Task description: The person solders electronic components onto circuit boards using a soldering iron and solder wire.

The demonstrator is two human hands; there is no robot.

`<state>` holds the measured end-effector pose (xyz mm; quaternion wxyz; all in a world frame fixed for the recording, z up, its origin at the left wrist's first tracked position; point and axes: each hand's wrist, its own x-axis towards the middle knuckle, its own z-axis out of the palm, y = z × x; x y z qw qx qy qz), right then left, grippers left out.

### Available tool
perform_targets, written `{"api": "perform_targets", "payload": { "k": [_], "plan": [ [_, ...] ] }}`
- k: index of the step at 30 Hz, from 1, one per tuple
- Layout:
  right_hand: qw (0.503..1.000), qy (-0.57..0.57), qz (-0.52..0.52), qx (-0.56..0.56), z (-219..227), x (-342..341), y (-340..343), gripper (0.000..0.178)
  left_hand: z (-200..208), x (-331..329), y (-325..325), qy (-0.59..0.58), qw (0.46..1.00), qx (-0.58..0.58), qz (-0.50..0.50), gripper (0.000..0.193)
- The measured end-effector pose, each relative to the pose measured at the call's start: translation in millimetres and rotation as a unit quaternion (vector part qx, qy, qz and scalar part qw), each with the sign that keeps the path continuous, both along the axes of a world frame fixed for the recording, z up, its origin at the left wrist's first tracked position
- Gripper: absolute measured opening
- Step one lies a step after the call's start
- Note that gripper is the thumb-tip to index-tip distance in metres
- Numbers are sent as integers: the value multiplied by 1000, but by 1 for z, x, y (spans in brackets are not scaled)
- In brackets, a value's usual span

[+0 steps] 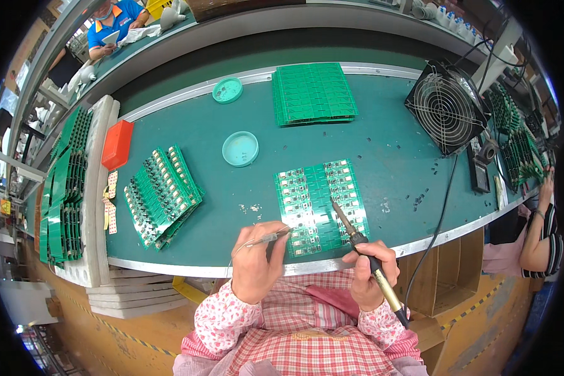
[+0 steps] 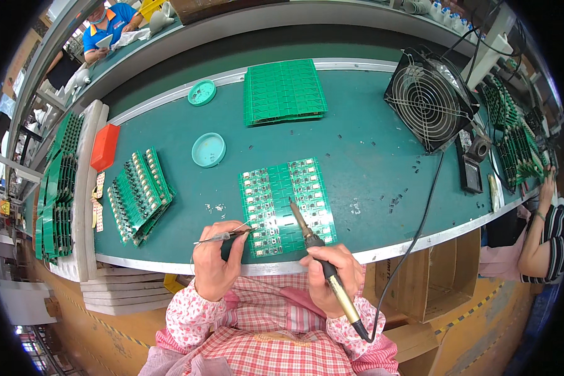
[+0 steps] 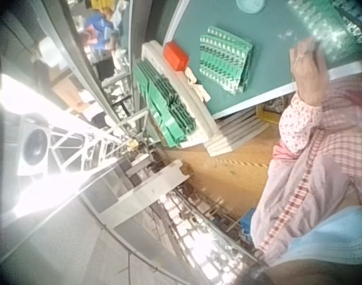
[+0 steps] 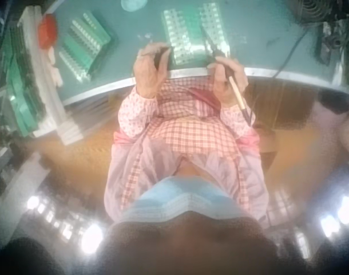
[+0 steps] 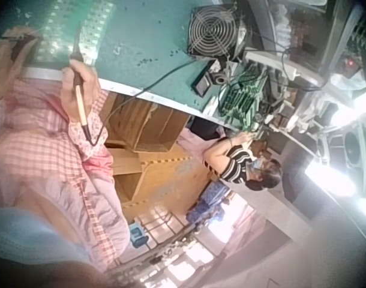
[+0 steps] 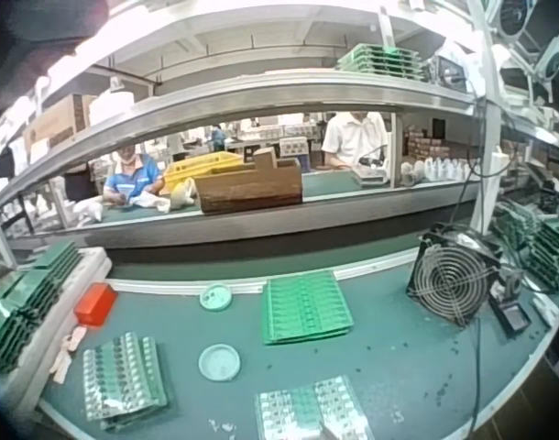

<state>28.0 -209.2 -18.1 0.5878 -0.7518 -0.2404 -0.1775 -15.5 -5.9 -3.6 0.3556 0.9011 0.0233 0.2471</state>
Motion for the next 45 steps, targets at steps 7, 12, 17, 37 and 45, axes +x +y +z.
{"api": "perform_targets", "payload": {
  "k": [7,12,17,37,45],
  "plan": [
    [992,63,51,97,9,-13,2,19,2,-1,0,11,1000,1,0,18],
    [991,23,78,103,6,-13,1,18,3,-2,0,14,1000,3,1,18],
    [990,0,91,107,6,-8,6,15,3,-1,-1,14,1000,4,2,18],
    [991,104,77,34,5,-10,5,8,1,-1,-1,-5,1000,5,4,26],
    [991,98,87,0,2,-7,8,7,-1,-1,0,-4,1000,5,2,28]
  ]
}}
